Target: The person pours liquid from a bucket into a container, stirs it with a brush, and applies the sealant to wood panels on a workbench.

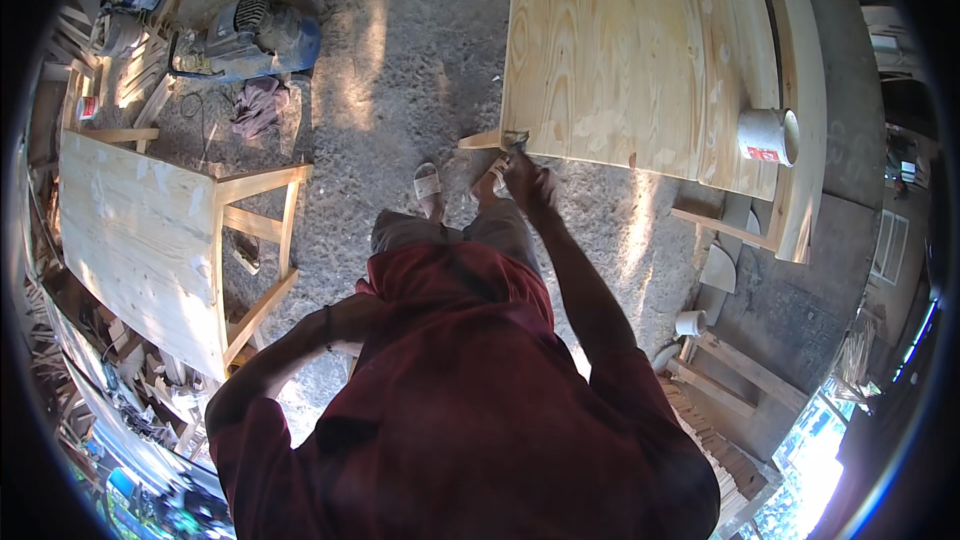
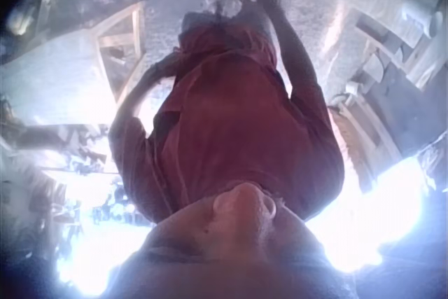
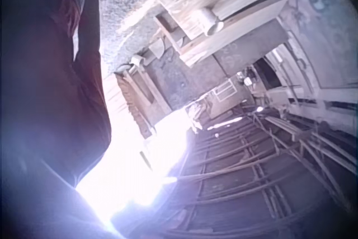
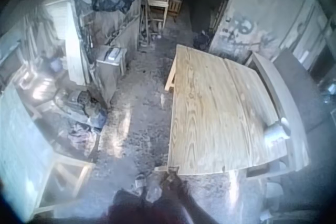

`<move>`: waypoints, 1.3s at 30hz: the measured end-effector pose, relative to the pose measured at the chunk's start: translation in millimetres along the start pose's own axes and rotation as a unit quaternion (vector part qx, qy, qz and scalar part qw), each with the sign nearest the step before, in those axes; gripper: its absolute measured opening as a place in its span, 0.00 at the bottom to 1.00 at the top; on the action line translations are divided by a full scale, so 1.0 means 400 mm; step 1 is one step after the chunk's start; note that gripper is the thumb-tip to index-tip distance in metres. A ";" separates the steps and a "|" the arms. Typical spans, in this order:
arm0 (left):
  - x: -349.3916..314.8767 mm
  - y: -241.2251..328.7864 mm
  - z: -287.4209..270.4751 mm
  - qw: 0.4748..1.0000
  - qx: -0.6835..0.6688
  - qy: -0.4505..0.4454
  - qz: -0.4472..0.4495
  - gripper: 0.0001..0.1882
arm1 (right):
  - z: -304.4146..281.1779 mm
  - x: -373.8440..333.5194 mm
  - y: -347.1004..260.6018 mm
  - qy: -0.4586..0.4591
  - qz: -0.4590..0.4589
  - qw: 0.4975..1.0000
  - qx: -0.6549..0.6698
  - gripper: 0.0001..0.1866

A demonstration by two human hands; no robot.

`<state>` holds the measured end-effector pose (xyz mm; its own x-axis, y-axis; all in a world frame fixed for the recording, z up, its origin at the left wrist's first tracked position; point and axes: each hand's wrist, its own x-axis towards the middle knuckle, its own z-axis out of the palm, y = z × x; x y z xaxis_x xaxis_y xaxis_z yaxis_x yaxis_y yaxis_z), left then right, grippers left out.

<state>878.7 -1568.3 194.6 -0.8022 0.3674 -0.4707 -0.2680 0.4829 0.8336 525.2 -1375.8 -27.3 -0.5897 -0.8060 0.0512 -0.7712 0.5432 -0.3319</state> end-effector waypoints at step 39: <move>-0.074 -0.172 0.079 0.993 -0.103 0.062 0.015 0.14 | -0.153 0.154 -0.178 -0.007 -0.038 0.998 0.049 0.24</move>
<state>937.7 -1587.2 142.0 -0.8673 0.2730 -0.4163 -0.3363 0.2952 0.8943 529.0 -1449.8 56.9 -0.5274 -0.8470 0.0667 -0.7855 0.4562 -0.4182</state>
